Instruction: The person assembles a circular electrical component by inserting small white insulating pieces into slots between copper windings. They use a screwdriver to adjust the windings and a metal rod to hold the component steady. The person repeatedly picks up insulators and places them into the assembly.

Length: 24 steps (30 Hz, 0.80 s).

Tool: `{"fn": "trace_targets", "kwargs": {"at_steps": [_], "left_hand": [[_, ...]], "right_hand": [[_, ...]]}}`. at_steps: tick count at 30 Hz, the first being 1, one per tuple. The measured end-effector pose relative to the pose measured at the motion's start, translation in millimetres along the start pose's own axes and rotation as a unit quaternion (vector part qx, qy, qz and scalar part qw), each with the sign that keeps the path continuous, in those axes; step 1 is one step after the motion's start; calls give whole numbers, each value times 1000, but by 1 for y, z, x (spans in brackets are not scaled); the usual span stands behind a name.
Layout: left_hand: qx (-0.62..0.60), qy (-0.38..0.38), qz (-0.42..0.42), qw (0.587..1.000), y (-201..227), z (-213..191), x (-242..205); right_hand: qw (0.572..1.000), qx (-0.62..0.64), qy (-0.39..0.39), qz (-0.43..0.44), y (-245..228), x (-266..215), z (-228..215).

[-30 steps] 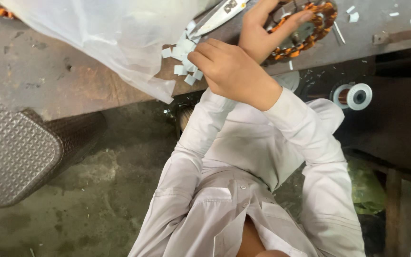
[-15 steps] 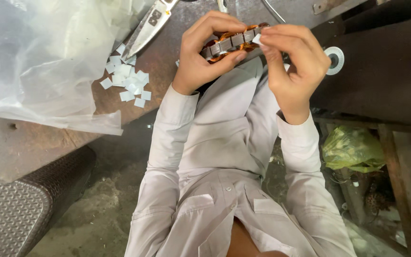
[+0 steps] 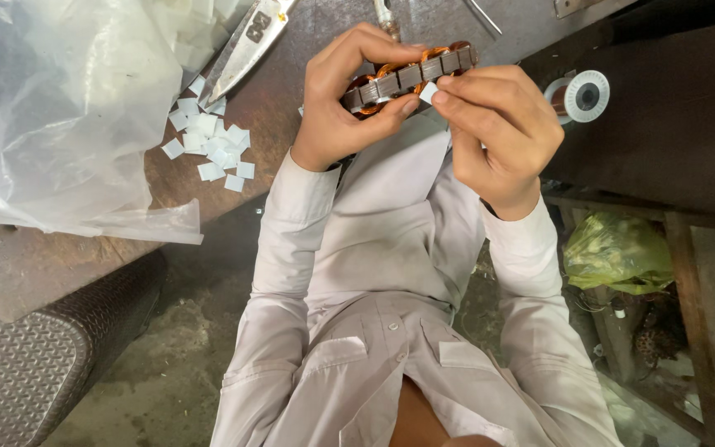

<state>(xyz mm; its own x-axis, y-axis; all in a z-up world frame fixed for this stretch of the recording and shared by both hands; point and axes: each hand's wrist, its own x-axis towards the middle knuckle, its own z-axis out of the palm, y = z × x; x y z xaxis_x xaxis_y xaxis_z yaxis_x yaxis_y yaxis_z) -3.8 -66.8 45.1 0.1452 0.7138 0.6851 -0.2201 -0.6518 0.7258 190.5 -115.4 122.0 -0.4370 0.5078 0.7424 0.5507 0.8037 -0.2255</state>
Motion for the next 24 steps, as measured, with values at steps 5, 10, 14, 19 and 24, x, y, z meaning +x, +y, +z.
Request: {"fn": "trace_targets", "kwargs": {"at_steps": [5,10,14,19,24], "left_hand": [[-24,-1,25,999,-1,1,1],[4,-18,31,999,0,0,3],[-15,-21,43,999,0,0,4],[-8,-22,29,999,3,1,6],[20,-10,48,999,6,2,10]], "right_hand": [[999,21,-18,26,-8,7,-2],[993,-75,-72,-53,-17,19,-10],[984,-117,-111,-74,-18,24,-19],[972,-173,-132,-85,-24,24,-19],[941,-316,-77,-97,-34,24,11]]}}
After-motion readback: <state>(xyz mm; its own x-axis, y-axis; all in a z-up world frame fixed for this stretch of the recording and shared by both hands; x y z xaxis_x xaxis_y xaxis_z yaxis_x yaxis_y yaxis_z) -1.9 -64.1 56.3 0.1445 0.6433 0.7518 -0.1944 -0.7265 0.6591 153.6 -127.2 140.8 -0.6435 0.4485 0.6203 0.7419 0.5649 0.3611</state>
